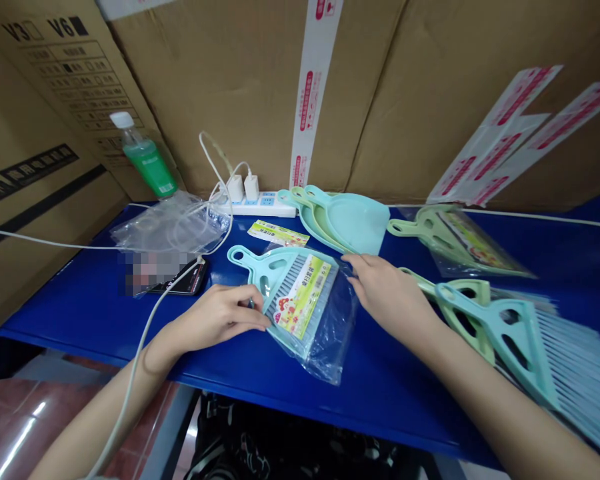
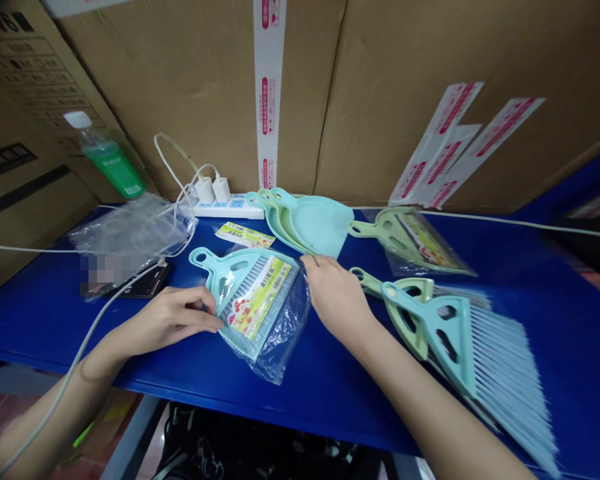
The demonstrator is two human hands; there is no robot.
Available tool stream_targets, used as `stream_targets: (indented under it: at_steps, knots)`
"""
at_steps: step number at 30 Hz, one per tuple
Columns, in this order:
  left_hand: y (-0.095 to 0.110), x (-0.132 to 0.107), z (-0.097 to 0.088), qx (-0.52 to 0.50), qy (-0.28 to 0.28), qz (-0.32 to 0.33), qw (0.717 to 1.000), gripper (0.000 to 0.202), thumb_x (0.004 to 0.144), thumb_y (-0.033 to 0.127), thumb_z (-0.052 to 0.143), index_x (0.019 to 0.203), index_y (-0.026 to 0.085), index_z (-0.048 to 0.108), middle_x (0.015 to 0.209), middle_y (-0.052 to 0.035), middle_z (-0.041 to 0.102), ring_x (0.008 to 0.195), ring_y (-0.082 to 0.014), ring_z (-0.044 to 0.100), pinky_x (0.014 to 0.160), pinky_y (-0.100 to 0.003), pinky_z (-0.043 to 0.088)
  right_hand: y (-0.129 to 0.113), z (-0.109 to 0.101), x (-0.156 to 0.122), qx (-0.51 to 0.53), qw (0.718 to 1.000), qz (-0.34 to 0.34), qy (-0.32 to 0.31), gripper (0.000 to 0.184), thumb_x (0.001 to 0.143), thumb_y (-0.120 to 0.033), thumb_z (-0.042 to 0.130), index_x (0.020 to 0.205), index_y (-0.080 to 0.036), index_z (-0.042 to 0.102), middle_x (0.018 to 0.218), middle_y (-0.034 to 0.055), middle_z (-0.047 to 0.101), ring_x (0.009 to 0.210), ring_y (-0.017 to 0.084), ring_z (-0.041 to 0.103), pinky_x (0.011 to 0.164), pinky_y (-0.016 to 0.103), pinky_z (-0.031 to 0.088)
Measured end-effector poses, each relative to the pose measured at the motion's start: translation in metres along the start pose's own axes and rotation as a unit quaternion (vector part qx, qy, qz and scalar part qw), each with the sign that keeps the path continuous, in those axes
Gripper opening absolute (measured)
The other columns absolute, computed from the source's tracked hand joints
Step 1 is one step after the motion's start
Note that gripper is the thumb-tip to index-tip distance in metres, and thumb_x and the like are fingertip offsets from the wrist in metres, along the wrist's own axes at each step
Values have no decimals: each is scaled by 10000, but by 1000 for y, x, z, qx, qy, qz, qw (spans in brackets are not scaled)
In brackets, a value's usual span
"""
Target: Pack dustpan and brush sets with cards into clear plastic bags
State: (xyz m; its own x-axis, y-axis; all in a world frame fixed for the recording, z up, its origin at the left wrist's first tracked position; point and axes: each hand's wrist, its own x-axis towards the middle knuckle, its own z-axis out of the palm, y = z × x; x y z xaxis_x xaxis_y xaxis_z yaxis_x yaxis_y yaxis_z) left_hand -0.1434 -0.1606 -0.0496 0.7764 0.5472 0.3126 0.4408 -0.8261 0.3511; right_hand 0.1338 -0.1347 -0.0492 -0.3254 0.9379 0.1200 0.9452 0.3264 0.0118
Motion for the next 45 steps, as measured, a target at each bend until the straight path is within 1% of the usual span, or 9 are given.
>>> stream_targets:
  at_steps: [8, 13, 15, 19, 22, 26, 31, 37, 45]
  knots:
    - [1, -1, -4, 3, -1, -26, 1000, 256, 960, 165, 469, 908, 204, 716, 892, -34, 633, 703, -91, 622, 635, -181, 478, -4, -15, -1, 3, 993, 41, -111, 323, 827, -50, 412, 1050, -134, 630, 1079, 134, 691, 907, 243, 680, 702, 303, 461]
    - [0, 1, -6, 13, 7, -28, 999, 265, 955, 144, 457, 911, 207, 711, 894, -39, 644, 754, -105, 634, 649, -187, 486, -4, -15, -1, -13, 994, 52, -99, 191, 887, -148, 421, 944, -154, 603, 955, 107, 685, 775, 212, 670, 584, 271, 393]
    - [-1, 1, -6, 16, 10, -25, 999, 270, 947, 124, 455, 913, 210, 709, 899, -38, 646, 774, -108, 637, 656, -189, 487, -4, -15, 0, -13, 993, 51, -104, 180, 873, -122, 417, 921, -159, 587, 924, 101, 682, 736, 203, 664, 557, 266, 360]
    - [0, 1, -6, 29, 13, -25, 999, 278, 923, 92, 446, 890, 208, 697, 901, -36, 641, 802, -116, 632, 681, -204, 491, -5, -19, 1, -6, 987, 53, -149, 252, 831, -50, 390, 991, -147, 559, 805, 86, 690, 712, 215, 664, 546, 273, 313]
    - [1, 0, -5, 46, 10, -36, 998, 291, 899, 70, 423, 850, 203, 676, 887, -32, 639, 814, -121, 620, 701, -217, 488, -6, -23, -3, -2, 984, 41, -173, 298, 809, -58, 406, 1070, -117, 537, 746, 85, 687, 710, 235, 664, 553, 284, 302]
    - [0, 0, -4, 82, 6, -61, 995, 298, 873, 50, 402, 788, 203, 644, 858, -19, 635, 802, -120, 602, 675, -216, 463, -6, -26, -9, -9, 980, 9, -198, 312, 798, -89, 425, 1086, -115, 543, 736, 83, 685, 689, 235, 662, 538, 285, 284]
    - [-3, 1, -1, 134, 37, -67, 988, 280, 872, 49, 405, 756, 198, 612, 823, -12, 631, 758, -121, 588, 632, -215, 448, -7, -28, -12, -23, 978, -12, -207, 185, 836, -106, 417, 890, -155, 587, 769, 97, 684, 732, 238, 662, 546, 290, 266]
    - [-6, 1, 3, 166, 68, -76, 981, 284, 882, 56, 390, 760, 195, 606, 816, -13, 648, 758, -125, 621, 651, -221, 488, -8, -28, -14, 40, 975, 8, -219, 307, 804, -44, 408, 1082, -108, 522, 724, 64, 659, 689, 216, 636, 545, 276, 286]
    - [-6, 2, 3, 185, 85, -69, 977, 266, 891, 69, 398, 790, 194, 610, 829, -17, 666, 759, -130, 652, 660, -226, 524, -6, -29, -18, 39, 973, -47, -223, 329, 710, -24, 433, 1007, -136, 515, 691, 51, 630, 627, 196, 598, 516, 270, 275]
